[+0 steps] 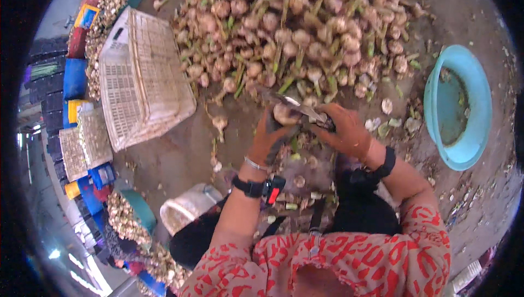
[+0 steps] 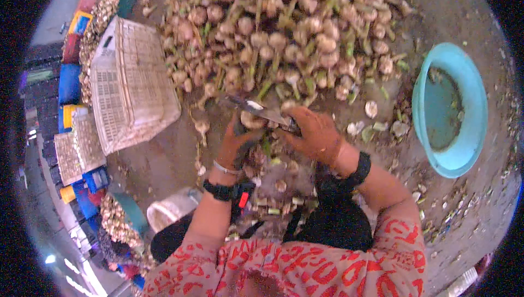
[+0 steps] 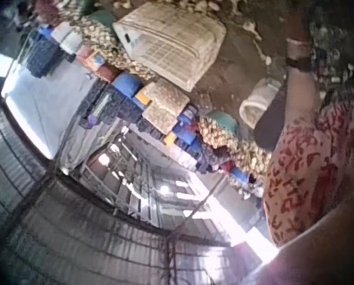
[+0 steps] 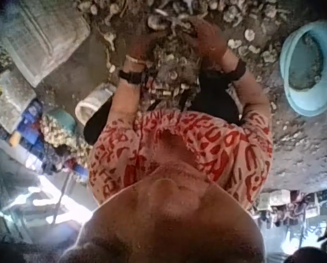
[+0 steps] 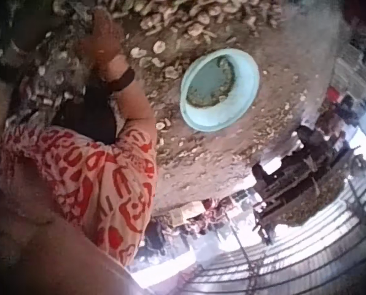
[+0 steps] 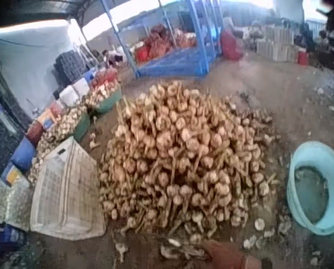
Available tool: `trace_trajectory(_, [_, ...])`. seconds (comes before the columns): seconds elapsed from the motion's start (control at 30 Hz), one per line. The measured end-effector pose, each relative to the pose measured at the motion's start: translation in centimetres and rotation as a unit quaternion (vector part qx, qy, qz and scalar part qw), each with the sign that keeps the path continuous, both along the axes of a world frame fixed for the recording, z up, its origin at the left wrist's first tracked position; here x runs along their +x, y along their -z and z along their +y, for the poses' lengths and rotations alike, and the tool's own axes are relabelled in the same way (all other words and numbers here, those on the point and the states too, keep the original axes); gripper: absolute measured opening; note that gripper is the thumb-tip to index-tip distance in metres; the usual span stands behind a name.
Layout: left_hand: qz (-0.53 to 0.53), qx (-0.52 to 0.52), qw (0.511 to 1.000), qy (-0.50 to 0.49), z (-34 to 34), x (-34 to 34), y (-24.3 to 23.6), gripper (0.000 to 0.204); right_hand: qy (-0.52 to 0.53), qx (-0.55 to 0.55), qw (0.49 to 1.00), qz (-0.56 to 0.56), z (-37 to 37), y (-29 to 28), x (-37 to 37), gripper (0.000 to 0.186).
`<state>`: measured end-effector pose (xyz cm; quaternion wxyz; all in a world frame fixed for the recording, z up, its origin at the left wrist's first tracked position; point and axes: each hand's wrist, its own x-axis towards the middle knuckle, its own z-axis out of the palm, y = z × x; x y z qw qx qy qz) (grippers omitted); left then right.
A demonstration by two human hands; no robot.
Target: Trimming the stems and roots of garlic bulbs using a large knife.
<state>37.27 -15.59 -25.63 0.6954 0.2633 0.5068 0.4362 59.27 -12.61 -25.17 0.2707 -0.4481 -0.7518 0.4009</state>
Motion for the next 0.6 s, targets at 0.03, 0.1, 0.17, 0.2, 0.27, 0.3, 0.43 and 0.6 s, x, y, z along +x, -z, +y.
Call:
trace_trajectory(0.03, [0.007, -0.013, 1.000, -0.006, -0.6, -0.2, -0.6, 0.061, -0.041, 0.068, 0.995, -0.055, 0.1, -0.7, 0.0, 0.046])
trace_trajectory(0.1, [-0.045, -0.106, 0.991, -0.074, -0.7, 0.0, -0.3, 0.056, -0.048, 0.068, 0.994, -0.070, 0.4, -1.1, 0.2, 0.046])
trace_trajectory(0.17, [0.000, -0.100, 0.993, -0.055, -1.4, -1.2, 1.7, 0.056, -0.059, 0.079, 0.992, -0.080, 0.4, -2.0, 0.2, 0.045])
trace_trajectory(0.2, [0.042, -0.090, 0.995, -0.033, -2.0, -1.9, 2.7, 0.056, -0.069, 0.053, 0.991, -0.100, 0.4, -2.5, 0.1, 0.042])
trace_trajectory(0.27, [0.101, -0.054, 0.993, 0.032, -1.9, -1.5, 2.1, 0.055, -0.075, 0.025, 0.989, -0.125, 0.4, -2.8, 0.6, 0.040])
trace_trajectory(0.3, [0.160, -0.015, 0.982, 0.095, -1.8, -1.3, 1.6, 0.054, -0.086, 0.030, 0.986, -0.141, 0.4, -2.9, 0.8, 0.040])
trace_trajectory(0.43, [0.178, 0.087, 0.980, 0.005, -1.3, 2.0, -3.7, 0.047, -0.105, 0.061, 0.981, -0.150, -0.3, -2.6, 1.8, 0.040])
trace_trajectory(0.6, [0.359, 0.004, 0.927, 0.110, -0.9, 2.0, -5.4, 0.062, -0.058, 0.023, 0.982, -0.180, 0.4, 0.6, 1.7, 0.040])
